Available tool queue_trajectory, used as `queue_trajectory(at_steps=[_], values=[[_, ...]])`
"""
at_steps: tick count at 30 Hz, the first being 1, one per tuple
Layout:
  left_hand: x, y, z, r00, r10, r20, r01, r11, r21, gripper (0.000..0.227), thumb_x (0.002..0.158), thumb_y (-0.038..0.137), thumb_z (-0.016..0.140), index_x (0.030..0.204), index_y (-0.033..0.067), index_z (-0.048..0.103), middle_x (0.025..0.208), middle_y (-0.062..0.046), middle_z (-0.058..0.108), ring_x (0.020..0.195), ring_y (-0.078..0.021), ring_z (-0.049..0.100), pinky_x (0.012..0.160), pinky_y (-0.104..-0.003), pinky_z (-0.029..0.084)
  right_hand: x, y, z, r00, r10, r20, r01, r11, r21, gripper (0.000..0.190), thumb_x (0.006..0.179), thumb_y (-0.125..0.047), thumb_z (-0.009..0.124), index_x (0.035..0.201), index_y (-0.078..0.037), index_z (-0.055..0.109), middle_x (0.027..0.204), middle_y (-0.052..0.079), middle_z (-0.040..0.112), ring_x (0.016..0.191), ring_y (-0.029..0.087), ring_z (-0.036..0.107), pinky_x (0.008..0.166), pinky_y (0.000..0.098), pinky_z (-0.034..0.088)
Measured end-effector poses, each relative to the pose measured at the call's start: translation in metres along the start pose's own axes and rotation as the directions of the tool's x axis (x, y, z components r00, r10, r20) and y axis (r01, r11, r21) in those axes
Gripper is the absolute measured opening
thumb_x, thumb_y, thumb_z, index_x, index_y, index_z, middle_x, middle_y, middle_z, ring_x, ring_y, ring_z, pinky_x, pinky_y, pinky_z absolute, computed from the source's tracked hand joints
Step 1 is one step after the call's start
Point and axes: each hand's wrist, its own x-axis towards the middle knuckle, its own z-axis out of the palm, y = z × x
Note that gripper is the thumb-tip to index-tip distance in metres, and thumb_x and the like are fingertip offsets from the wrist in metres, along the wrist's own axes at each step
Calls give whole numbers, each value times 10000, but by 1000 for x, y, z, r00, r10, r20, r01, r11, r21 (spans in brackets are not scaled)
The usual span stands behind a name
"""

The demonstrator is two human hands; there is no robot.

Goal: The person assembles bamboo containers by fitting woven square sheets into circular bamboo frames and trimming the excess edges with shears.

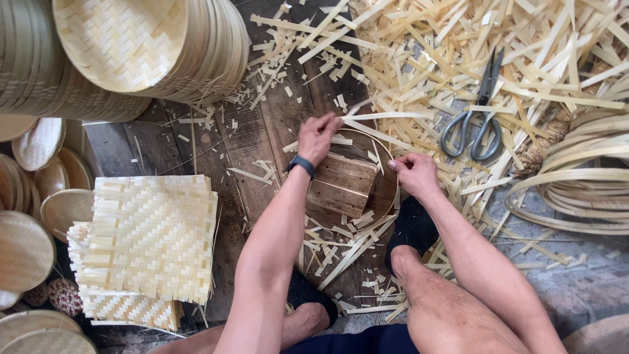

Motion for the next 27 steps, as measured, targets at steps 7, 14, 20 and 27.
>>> queue_trajectory(at_steps=[7,14,20,27], values=[[-87,-100,-69,918,-386,-89,381,922,-62,404,926,354,765,1111,-5,774,989,-132,786,893,-192,733,827,-316,558,-16,28,-1,944,80,320,-155,964,217,350,901,-273,775,1012,57,742,858,110,737,675,177,684,591,323,572],[-85,-108,-66,878,-479,-11,455,841,-294,379,811,204,862,1101,-28,783,976,-114,804,806,-136,710,731,-276,559,-15,31,-3,958,89,271,-174,935,309,342,884,-245,818,1026,63,768,864,112,714,681,150,649,595,321,603],[-99,-94,-75,830,-547,108,484,612,-625,513,902,310,756,1285,-28,712,1348,-193,678,1154,-236,615,926,-369,486,-31,17,-12,933,-10,359,-246,709,660,305,944,-176,788,1116,68,723,957,91,689,678,136,625,607,290,567],[-190,-115,6,806,-468,363,513,245,-823,273,974,151,699,1160,20,550,1178,-183,661,1042,-326,691,871,-500,618,-45,12,11,908,136,396,-315,844,433,249,956,-105,691,1029,133,701,973,187,747,771,265,755,689,371,633]])
